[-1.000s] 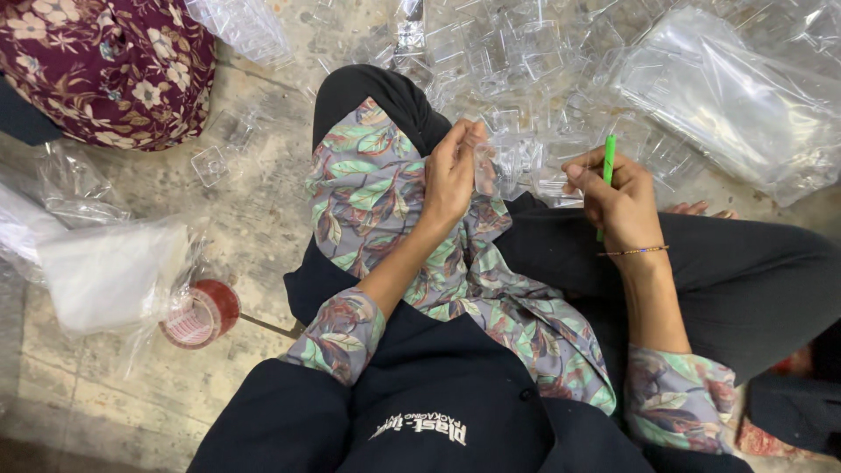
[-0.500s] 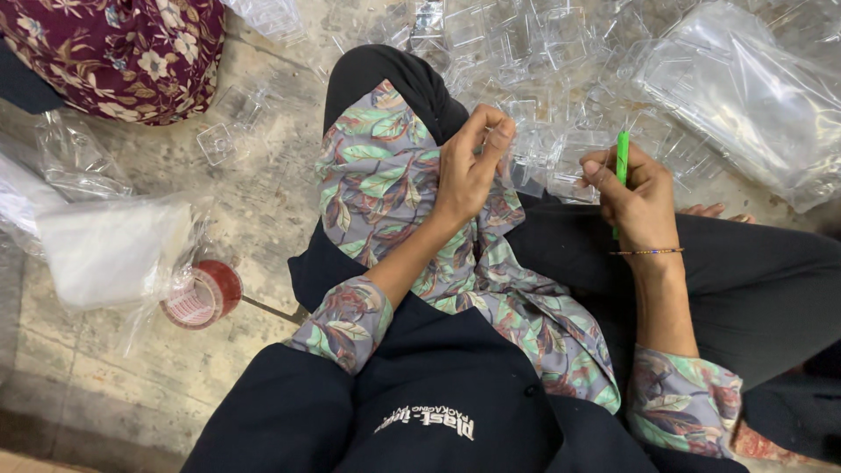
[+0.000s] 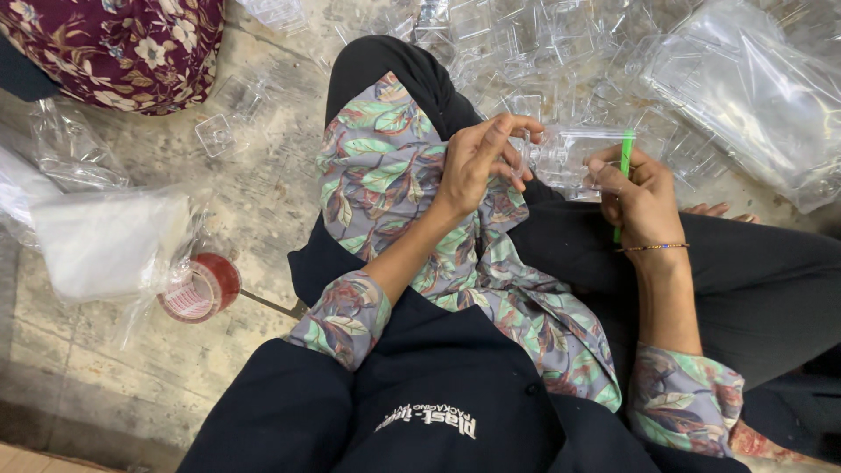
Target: The person sits on the floor among piles of clear plastic boxes and uses a green utility knife to trim excess plastic from the edges of the boxes, working on one box at a time on their lap and setting finished boxes aside with others.
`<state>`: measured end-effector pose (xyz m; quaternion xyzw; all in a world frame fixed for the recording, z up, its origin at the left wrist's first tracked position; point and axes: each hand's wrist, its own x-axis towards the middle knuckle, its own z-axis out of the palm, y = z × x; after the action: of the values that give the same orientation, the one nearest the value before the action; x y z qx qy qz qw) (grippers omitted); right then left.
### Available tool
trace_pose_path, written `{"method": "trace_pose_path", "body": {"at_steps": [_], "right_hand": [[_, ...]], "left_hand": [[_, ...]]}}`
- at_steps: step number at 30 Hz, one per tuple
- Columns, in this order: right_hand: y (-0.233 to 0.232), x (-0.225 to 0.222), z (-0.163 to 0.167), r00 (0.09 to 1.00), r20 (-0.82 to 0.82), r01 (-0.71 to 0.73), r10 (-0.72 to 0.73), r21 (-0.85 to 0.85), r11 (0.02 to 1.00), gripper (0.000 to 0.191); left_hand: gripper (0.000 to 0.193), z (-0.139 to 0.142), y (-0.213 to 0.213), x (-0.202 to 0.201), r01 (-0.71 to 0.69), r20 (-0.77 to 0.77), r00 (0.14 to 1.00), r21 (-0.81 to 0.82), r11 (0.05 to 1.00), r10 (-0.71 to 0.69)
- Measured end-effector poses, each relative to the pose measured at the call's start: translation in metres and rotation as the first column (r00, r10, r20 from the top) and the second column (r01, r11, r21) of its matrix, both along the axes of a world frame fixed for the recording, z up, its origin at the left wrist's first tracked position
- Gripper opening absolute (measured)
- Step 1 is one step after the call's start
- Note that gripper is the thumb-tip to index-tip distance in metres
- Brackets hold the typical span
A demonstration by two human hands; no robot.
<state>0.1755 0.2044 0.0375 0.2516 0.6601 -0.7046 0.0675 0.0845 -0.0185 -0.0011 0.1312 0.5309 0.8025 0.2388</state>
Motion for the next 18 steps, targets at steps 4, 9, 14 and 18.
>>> {"method": "trace_pose_path", "body": {"at_steps": [4,9,14,18], "right_hand": [[-0.004,-0.001,0.003,0.999,-0.045,0.022,-0.023,-0.009,1.0,0.011],[-0.008,-0.002,0.009,0.998,-0.06,0.001,0.009,0.171,0.985,0.01],[-0.008,-0.006,0.01,0.993,-0.116,0.01,0.01,0.171,0.985,0.012],[-0.007,-0.005,0.006,0.997,-0.072,-0.014,0.026,0.154,0.988,0.013]], "left_hand": [[0.062,-0.002,-0.002,0.0,0.002,-0.074,0.997,-0.061,0.998,-0.007],[0.043,-0.006,0.003,-0.002,-0.003,-0.11,0.994,-0.121,0.993,-0.01],[0.039,-0.004,0.011,-0.002,0.129,-0.13,0.98,-0.176,0.976,-0.153],[0.053,-0.006,0.012,-0.002,0.222,-0.2,0.938,-0.281,0.934,-0.284]]}}
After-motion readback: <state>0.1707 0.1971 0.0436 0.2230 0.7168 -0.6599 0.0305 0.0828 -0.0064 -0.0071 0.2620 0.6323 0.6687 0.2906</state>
